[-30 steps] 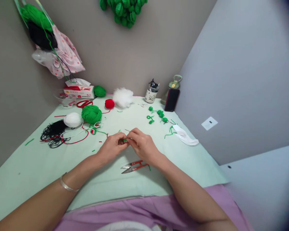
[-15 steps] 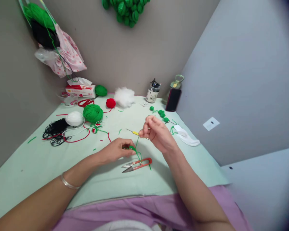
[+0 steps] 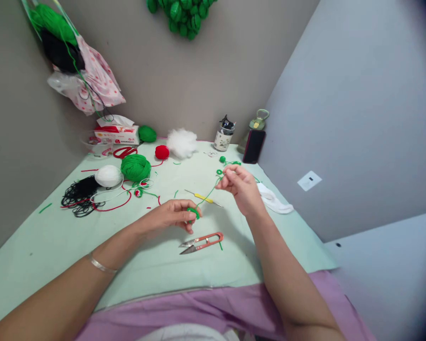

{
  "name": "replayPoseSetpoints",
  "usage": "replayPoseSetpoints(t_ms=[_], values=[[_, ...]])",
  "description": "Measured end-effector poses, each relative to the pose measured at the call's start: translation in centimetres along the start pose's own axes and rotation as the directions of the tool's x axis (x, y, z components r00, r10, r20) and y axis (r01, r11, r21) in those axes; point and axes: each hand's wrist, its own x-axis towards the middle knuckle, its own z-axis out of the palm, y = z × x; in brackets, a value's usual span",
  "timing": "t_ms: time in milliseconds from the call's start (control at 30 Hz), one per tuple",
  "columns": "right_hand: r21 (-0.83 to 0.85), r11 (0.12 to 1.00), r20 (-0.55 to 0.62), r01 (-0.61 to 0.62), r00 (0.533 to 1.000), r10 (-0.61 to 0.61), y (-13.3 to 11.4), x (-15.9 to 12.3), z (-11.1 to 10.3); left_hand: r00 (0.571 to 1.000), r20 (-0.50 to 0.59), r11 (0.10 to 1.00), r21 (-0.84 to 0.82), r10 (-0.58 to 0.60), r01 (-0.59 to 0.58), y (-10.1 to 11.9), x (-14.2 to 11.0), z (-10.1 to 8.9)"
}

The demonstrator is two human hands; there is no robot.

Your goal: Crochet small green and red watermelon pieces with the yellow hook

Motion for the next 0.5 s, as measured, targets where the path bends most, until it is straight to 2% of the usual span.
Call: replayPoseSetpoints(t_ms=[100,167,200,267,300,333,367,500], values=[[-0.195,0.975,0.191,-0.11,0.97,0.148,0.7,-0.3,0.8,0.999,-0.038,0.999,-0.023,0.022,-0.023,0.3,-0.2,0.0],[-0.451,0.892,0.188,-0.031,0.974,0.129,1.2,-0.4,0.9,0.996,-0.072,0.997,-0.048,0.057,-0.06,0.5,-0.2,-0.3],[-0.61,0.792,0.148,0.032,0.986,0.075,1.4,-0.3,0.8,0.991,-0.101,0.994,-0.067,0.083,-0.09,0.6,-0.2,-0.5],[-0.852,0.515,0.089,0.095,0.995,-0.036,1.9,-0.1,0.4,0.972,-0.19,0.98,-0.115,0.139,-0.163,0.9,-0.1,-1.1],[-0.911,0.401,0.086,0.097,0.995,-0.045,2.1,0.0,0.3,0.956,-0.245,0.97,-0.141,0.162,-0.2,1.0,-0.1,-1.4],[-0.94,0.328,0.095,0.096,0.995,-0.02,2.3,0.0,0.1,0.936,-0.303,0.957,-0.165,0.181,-0.239,1.2,-0.2,-1.8],[-0.95,0.297,0.111,0.1,0.994,0.023,2.5,0.1,0.0,0.913,-0.356,0.942,-0.188,0.197,-0.277,1.3,-0.2,-2.0],[-0.949,0.286,0.175,0.134,0.977,0.12,3.1,-0.1,0.2,0.845,-0.481,0.899,-0.223,0.234,-0.376,1.8,-0.3,-2.5]])
